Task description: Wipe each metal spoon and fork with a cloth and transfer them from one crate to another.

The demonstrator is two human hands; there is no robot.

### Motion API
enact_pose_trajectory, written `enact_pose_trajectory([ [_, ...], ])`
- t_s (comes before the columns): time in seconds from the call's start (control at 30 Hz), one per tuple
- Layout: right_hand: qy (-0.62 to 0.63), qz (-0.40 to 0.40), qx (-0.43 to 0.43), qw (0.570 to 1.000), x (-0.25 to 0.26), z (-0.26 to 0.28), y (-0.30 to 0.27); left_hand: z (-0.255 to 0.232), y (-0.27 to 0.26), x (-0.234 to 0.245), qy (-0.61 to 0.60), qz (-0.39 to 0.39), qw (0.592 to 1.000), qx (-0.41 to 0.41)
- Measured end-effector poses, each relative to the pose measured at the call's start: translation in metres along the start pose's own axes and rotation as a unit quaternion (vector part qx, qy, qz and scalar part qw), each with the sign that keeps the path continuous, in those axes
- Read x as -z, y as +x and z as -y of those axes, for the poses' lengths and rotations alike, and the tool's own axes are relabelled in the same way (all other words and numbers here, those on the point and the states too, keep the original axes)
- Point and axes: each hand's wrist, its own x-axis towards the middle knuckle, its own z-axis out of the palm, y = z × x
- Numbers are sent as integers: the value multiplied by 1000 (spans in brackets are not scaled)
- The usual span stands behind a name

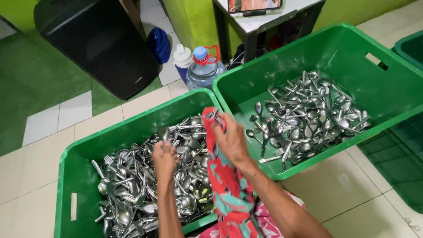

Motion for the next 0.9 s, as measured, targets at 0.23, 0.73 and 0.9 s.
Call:
enact_pose_trajectory([
  [0.23,2,-84,162,983,9,42,23,8,-19,-4,-31,75,996,-35],
  [0.73,7,12,237,971,-35,1,-17,-1,-55,-18,59,165,982,-71],
  [0.9,-2,-1,181,984,-33,-6,-4,-2,-66,-15,98,187,972,-108],
])
